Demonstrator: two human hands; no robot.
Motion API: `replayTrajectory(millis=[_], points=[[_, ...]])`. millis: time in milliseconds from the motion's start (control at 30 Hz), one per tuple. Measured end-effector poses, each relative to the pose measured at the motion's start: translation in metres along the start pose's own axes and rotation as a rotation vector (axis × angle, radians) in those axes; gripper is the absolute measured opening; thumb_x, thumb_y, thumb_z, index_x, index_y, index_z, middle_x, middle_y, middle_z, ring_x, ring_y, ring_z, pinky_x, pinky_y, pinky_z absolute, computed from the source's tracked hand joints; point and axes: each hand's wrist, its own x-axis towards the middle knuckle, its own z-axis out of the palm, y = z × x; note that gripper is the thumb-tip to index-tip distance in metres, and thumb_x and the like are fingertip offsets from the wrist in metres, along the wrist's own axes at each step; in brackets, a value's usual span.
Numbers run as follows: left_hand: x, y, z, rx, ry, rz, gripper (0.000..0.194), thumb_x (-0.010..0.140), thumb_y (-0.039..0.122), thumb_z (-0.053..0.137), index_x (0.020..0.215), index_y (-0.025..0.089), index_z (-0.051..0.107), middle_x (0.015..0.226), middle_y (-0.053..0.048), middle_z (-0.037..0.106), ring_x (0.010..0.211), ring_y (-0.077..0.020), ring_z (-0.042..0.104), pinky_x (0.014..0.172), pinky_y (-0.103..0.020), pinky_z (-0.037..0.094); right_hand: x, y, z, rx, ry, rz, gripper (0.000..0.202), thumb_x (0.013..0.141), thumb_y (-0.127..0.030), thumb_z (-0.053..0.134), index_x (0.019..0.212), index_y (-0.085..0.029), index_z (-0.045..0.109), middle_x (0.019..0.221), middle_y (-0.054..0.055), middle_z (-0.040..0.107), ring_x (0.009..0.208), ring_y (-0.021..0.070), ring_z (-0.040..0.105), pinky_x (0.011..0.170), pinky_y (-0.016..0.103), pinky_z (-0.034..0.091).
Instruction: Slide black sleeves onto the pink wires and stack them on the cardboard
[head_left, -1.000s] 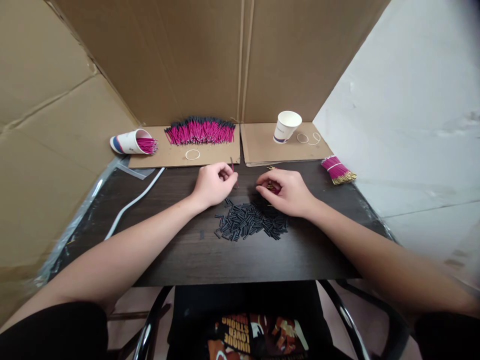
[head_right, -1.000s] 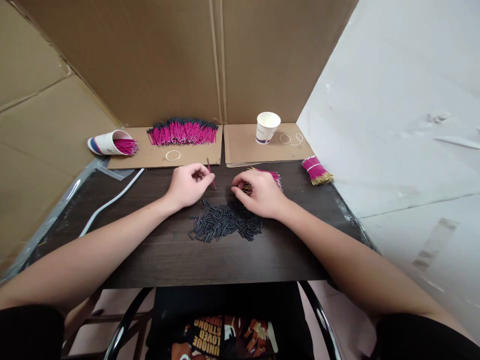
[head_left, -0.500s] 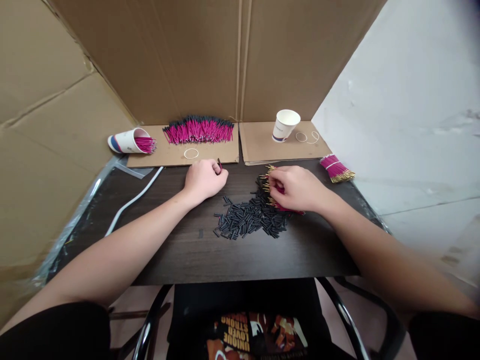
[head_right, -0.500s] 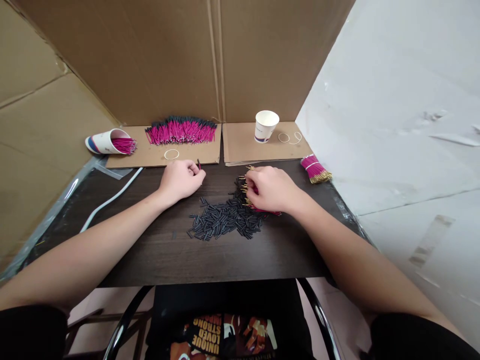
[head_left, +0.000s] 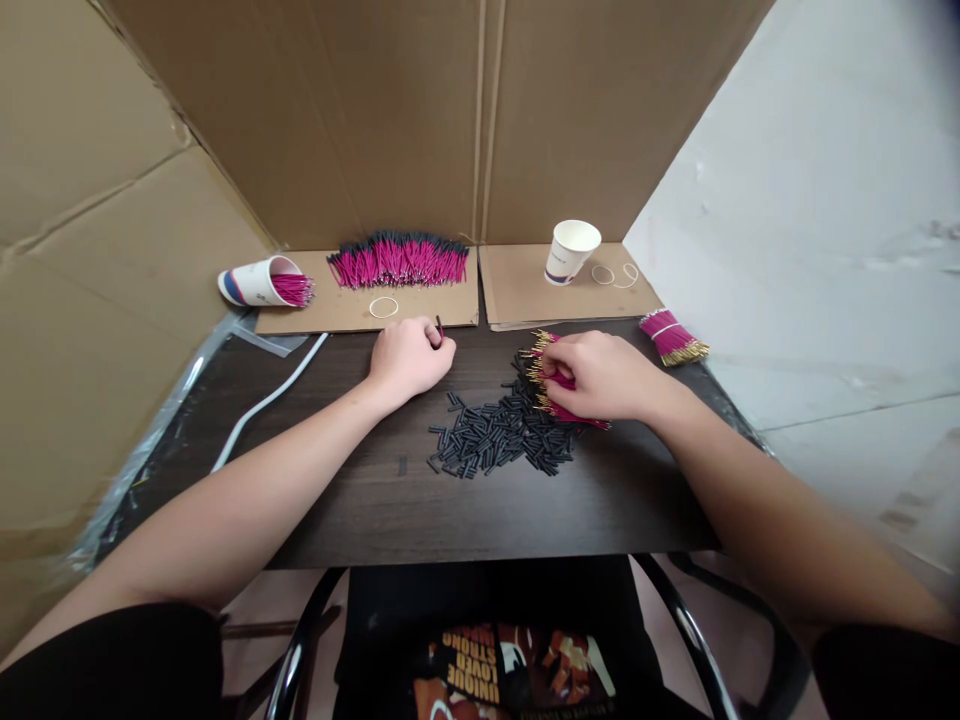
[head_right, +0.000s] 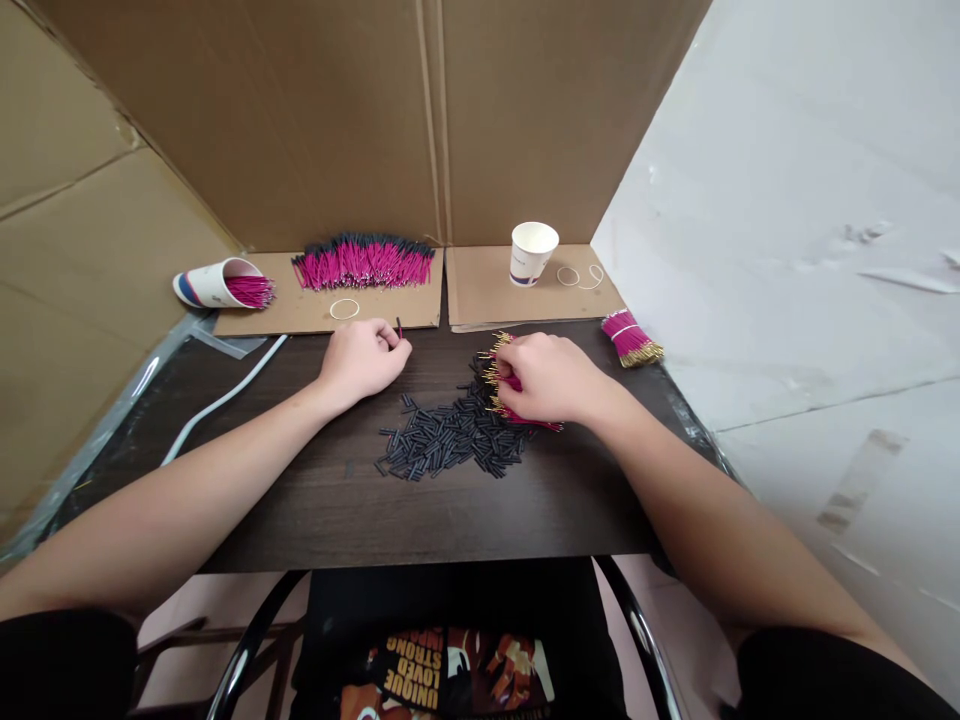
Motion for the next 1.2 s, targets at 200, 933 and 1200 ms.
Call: replayTrajectory(millis=[200, 933, 1200], points=[[-0.002, 0.008, -0.006, 0.087, -0.077, -0.105, 0.018, 0.086, 0.035, 0.071, 0.087, 0.02, 0.08, 0.088, -0.008, 0.08, 0.075, -0.0202, 0.063, 0.084, -0.04, 0.052, 0.002, -0.007, -0.006, -0.044, -0.061, 0.03, 0.008, 0.095, -0.021, 0.066, 0.087, -0.019, 0.066, 0.084, 0.005, 0.07, 0.072, 0.0192, 0.053, 0.067, 0.037, 0.032], [0.003, 0.005, -0.004, 0.085, -0.041, -0.124, 0.018, 0.089, 0.035, 0.072, 0.088, 0.02, 0.08, 0.091, -0.01, 0.08, 0.083, -0.0253, 0.068, 0.094, -0.047, 0.057, 0.002, -0.009, -0.004, -0.158, -0.052, -0.029, 0.016, 0.098, -0.02, 0.063, 0.088, -0.017, 0.075, 0.089, 0.009, 0.077, 0.075, 0.023, 0.064, 0.068, 0.038, 0.033], [0.004, 0.004, -0.004, 0.095, -0.033, -0.122, 0.018, 0.088, 0.036, 0.071, 0.087, 0.02, 0.079, 0.089, -0.009, 0.08, 0.085, -0.0254, 0.069, 0.092, -0.044, 0.056, 0.002, -0.012, -0.002, -0.189, -0.008, -0.016, 0.015, 0.102, -0.023, 0.062, 0.089, -0.017, 0.067, 0.09, 0.009, 0.075, 0.073, 0.0215, 0.06, 0.067, 0.036, 0.029]])
